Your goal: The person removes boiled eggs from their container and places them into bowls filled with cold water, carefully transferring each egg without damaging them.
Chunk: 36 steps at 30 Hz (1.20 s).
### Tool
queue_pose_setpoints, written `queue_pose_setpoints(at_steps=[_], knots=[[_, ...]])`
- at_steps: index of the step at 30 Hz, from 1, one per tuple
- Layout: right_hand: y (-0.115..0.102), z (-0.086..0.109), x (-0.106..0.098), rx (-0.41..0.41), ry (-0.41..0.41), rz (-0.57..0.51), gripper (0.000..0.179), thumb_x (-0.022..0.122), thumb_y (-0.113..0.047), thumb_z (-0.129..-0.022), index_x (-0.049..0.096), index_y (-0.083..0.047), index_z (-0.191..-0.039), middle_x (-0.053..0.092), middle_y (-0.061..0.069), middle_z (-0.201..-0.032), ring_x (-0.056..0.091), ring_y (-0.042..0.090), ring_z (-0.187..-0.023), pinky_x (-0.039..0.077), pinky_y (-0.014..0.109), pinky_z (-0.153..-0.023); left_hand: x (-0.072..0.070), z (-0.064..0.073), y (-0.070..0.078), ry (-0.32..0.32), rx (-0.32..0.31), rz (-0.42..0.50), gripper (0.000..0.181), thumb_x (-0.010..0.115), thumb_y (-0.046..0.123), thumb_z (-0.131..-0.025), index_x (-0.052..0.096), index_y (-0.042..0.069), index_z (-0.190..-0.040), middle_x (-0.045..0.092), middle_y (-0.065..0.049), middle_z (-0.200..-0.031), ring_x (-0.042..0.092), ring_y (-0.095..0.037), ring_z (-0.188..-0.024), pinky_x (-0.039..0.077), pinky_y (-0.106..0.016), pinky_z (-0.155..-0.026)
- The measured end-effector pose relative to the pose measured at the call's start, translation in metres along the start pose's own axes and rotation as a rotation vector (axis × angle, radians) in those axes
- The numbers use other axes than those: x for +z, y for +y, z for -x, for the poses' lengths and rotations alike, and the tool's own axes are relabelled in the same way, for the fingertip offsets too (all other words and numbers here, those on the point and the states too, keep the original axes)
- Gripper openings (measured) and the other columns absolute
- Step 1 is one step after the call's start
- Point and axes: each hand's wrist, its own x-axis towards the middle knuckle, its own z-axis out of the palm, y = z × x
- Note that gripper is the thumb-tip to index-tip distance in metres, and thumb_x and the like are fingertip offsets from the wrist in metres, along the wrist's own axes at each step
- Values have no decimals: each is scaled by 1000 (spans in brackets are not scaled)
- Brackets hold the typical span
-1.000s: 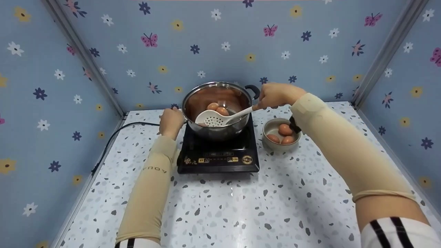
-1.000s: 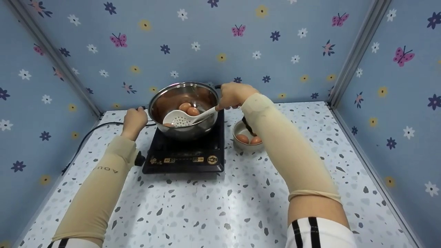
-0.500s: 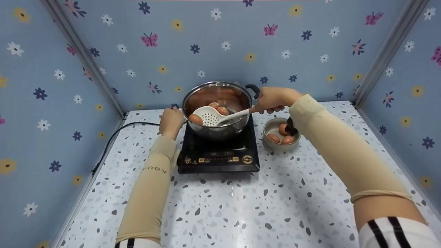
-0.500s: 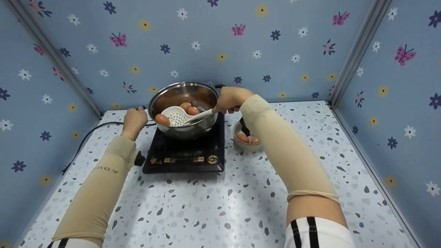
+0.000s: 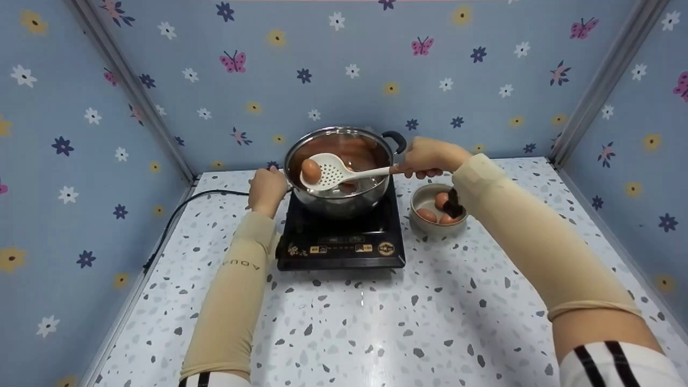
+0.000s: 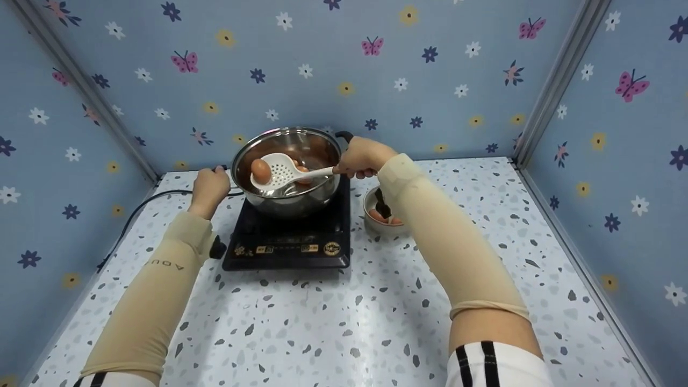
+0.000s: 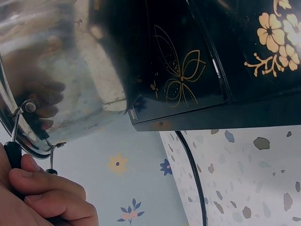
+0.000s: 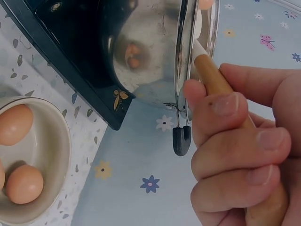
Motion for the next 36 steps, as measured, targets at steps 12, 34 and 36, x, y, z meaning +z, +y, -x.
queue_pose_setpoints(at_steps=[12,34,36], knots=[[10,7,2,20,49,-90,38,71,-41,-105,75,-7,-88,53,-4,-56,36,8,-44,31,26,-45,1,0,0,2,11,-5,55,29,30,-118,70,-6,-122,72,-28,-115,67,-50,-120,51,-64,-107],[30,34,-2,58,105,-200,31,67,-34,-104,78,-5,-101,54,-4,-58,36,8,-44,31,27,-46,-2,0,-4,-35,30,22,56,28,31,-118,67,-8,-128,69,-28,-117,67,-49,-113,52,-63,-102],[31,37,-3,64,101,-215,28,66,-31,-104,78,-5,-100,53,-4,-58,35,8,-44,31,27,-46,-2,0,-3,-32,24,22,55,29,31,-118,67,-8,-129,69,-28,-116,67,-49,-113,51,-64,-103]])
